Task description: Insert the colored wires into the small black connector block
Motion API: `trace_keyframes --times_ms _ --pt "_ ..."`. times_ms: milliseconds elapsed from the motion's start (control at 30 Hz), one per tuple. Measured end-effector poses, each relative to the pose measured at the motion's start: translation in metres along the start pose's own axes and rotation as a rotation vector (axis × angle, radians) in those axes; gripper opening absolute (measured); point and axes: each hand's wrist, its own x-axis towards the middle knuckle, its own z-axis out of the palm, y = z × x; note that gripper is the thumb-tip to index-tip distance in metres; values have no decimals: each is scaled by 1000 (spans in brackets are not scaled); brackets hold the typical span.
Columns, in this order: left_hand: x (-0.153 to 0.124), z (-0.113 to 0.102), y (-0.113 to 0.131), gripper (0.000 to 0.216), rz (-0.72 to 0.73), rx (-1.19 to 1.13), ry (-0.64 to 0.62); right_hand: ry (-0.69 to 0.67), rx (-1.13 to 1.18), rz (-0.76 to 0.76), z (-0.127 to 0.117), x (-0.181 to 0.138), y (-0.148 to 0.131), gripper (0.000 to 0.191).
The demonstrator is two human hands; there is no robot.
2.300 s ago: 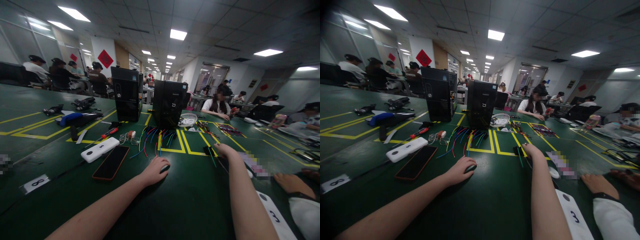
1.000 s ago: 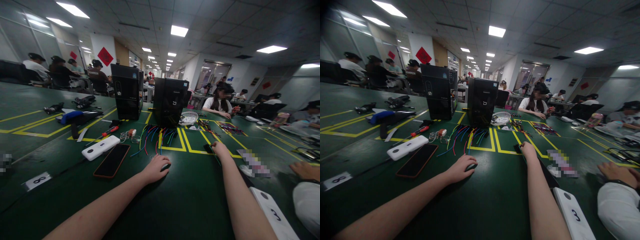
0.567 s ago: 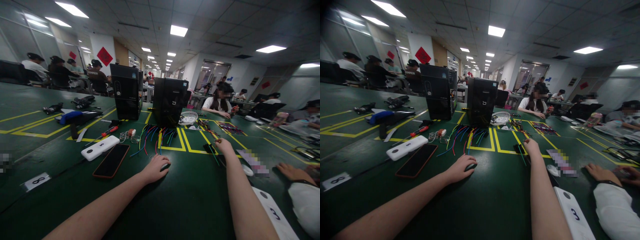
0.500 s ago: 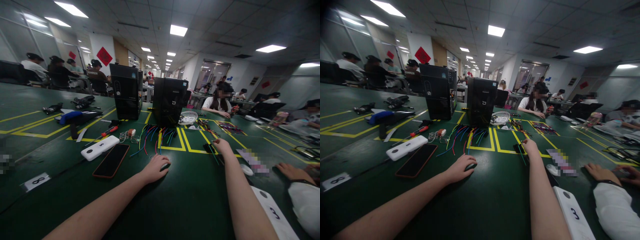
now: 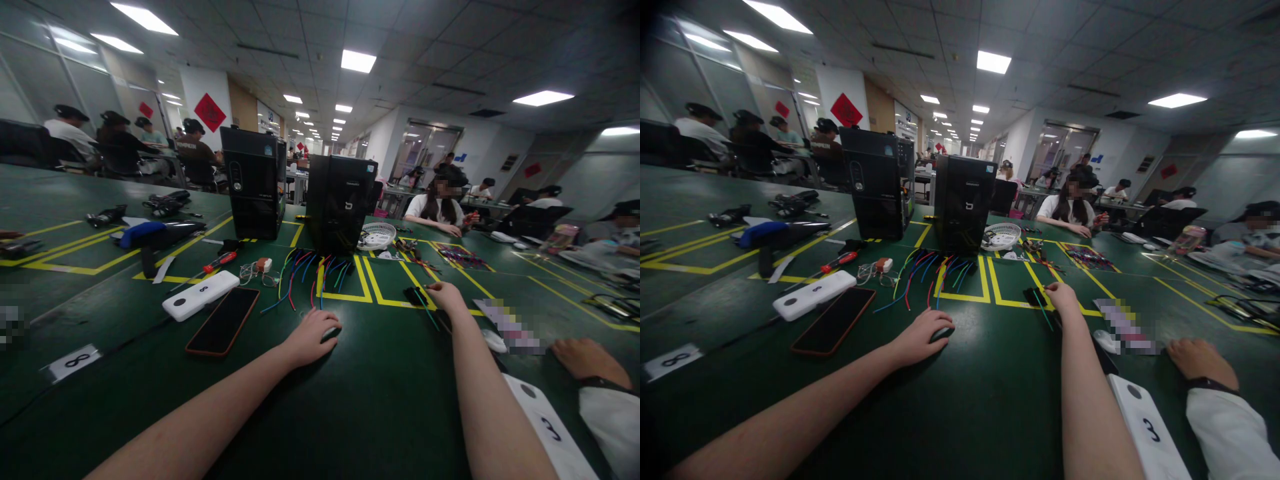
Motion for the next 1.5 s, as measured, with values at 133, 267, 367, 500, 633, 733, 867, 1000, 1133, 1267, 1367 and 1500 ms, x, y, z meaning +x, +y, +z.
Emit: trace_keyframes --times_ms 133,267,367,500,633,733,867,1000,1133,1267,1367,1500 --pt "0 1 -1 29 2 -3 3 -49 37 -18 1 -2 -1 22" --pt "0 2 -2 29 7 8 8 -44 7 -42 3 -6 -4 20" --pt "1 3 -2 29 11 10 8 -20 -49 -85 2 -10 -10 20" --pt "0 3 -2 28 9 8 8 -16 -134 -135 3 -16 -23 23" --pt "0 1 0 29 4 4 0 -54 -208 -140 3 -17 -35 23" --pt "0 0 1 29 1 3 -7 -108 -237 -116 1 -15 -39 21" --pt "0 0 1 29 1 1 0 -117 -228 -88 -4 -12 -36 19" --pt "0 1 -1 29 1 -1 0 -16 -207 -43 -11 -11 -25 29" --pt "-1 1 -1 29 6 5 14 66 -197 -120 -9 -11 -18 36" --pt "-1 1 -1 29 4 10 9 37 -207 -191 1 -12 -19 33" --pt "-1 1 -1 29 3 10 6 43 -224 -205 6 -13 -21 33" --pt "-1 0 0 29 -1 10 1 35 -261 -215 9 -16 -27 33"
